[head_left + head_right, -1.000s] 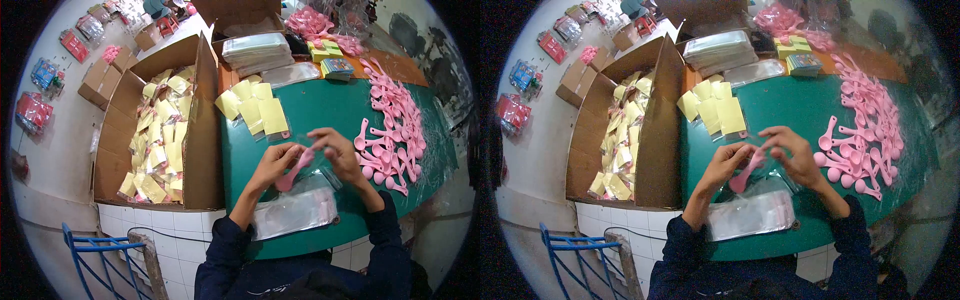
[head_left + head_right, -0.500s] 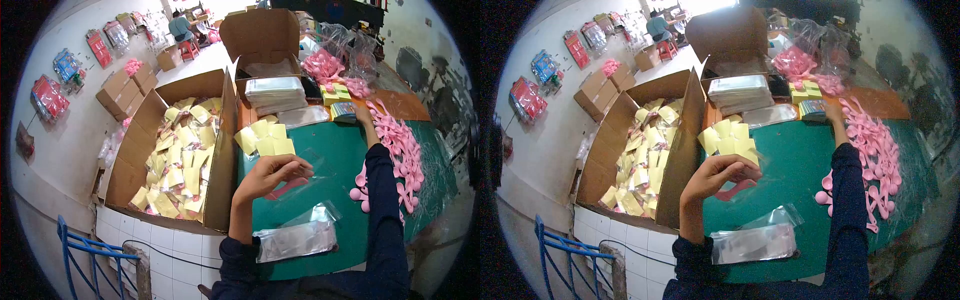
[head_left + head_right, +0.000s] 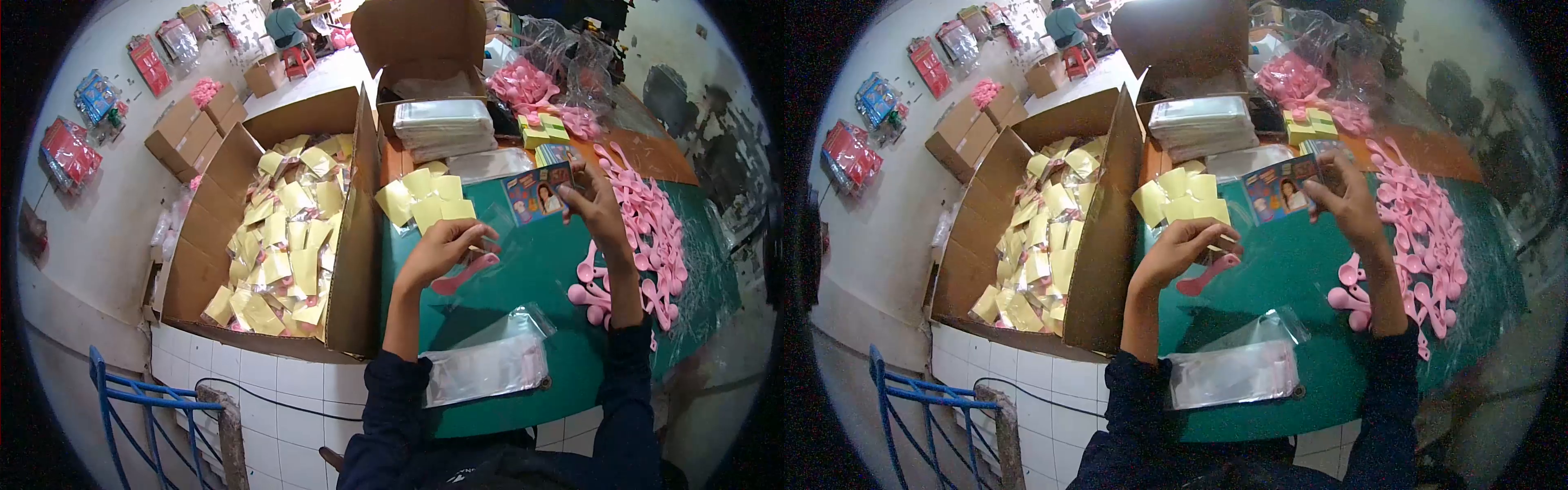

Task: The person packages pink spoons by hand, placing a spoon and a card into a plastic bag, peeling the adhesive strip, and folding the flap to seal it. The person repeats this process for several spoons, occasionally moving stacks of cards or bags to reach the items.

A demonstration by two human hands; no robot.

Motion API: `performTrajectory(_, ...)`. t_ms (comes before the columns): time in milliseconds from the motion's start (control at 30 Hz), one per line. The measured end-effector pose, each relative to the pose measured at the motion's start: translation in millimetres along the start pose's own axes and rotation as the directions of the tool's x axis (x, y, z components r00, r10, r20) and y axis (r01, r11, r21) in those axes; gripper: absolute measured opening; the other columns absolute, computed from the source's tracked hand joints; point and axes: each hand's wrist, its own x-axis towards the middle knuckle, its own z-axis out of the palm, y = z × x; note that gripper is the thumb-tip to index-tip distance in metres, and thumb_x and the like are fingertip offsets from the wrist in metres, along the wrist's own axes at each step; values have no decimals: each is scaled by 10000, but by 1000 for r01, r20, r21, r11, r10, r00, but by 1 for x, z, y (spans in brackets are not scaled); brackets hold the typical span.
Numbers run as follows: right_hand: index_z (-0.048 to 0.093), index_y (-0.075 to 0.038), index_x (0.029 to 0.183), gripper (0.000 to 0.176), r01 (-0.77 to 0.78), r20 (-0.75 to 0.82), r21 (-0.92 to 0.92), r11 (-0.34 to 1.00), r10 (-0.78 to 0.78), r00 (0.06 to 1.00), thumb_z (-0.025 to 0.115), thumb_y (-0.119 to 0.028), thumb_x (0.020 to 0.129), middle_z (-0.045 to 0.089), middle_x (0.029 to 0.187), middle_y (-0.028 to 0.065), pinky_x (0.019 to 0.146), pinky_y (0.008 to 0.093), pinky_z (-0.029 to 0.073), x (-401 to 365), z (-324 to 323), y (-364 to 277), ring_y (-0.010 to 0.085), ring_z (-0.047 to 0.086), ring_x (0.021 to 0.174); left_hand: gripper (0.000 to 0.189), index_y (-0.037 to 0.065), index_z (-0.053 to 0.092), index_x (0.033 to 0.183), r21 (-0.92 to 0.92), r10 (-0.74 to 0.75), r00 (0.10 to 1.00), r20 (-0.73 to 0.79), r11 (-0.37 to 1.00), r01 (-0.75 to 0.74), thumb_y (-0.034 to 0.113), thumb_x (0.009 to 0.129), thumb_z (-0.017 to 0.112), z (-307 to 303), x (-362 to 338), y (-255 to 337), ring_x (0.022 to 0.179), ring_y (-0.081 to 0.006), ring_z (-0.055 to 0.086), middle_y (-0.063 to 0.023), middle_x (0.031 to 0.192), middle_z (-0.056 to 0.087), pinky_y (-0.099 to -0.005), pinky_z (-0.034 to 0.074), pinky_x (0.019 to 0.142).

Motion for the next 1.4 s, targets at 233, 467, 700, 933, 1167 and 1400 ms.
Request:
performTrajectory(233,483,-25,954,138,-48,150,-319,946,101,984,550,-34,834,572,742,40,511,232,446,-30,24,-45,77,555,640,306,-40,593,1024,-120,46,999,-3,992,-46,226,955,459,6,-4,5,768,-131,634,-90,865,658,-243,503,663)
performTrajectory(467,485,-3,939,183,99,249,-397,913,3,968,522,45,766,567,718,90,510,265,439,-34,28,-47,120,561,580,320,-52,593,1027,76,39,998,44,996,-42,236,948,479,5,-5,6,749,-135,622,-82,888,640,-255,510,693)
performTrajectory(700,451,8,853,228,99,533,-486,868,205,821,646,-74,771,577,717,144,517,334,451,-31,40,-35,240,608,591,376,-7,520,1218,261,99,988,120,957,-128,234,930,513,15,-3,11,725,-81,558,-71,871,653,-263,473,654)
performTrajectory(933,591,-5,850,165,377,630,-459,805,-5,776,649,-132,762,606,728,145,592,364,460,-27,37,-23,293,613,670,574,34,430,1310,377,129,991,32,917,-132,375,873,578,14,-4,-2,595,-205,583,-181,739,645,-316,461,602)
performTrajectory(1167,590,4,723,143,11,457,-419,908,200,867,683,-93,674,612,667,77,576,284,444,-22,44,-12,141,569,615,547,68,392,1344,328,-58,988,144,945,8,304,888,581,4,-9,9,812,-116,576,-143,961,653,-278,467,682)
performTrajectory(1400,607,9,760,159,-30,456,-217,976,129,880,696,-115,716,616,678,42,572,237,428,-19,39,-6,75,539,634,586,88,456,1279,117,144,971,190,979,-168,188,767,725,-22,-27,10,789,-98,573,-83,986,617,-235,481,678)
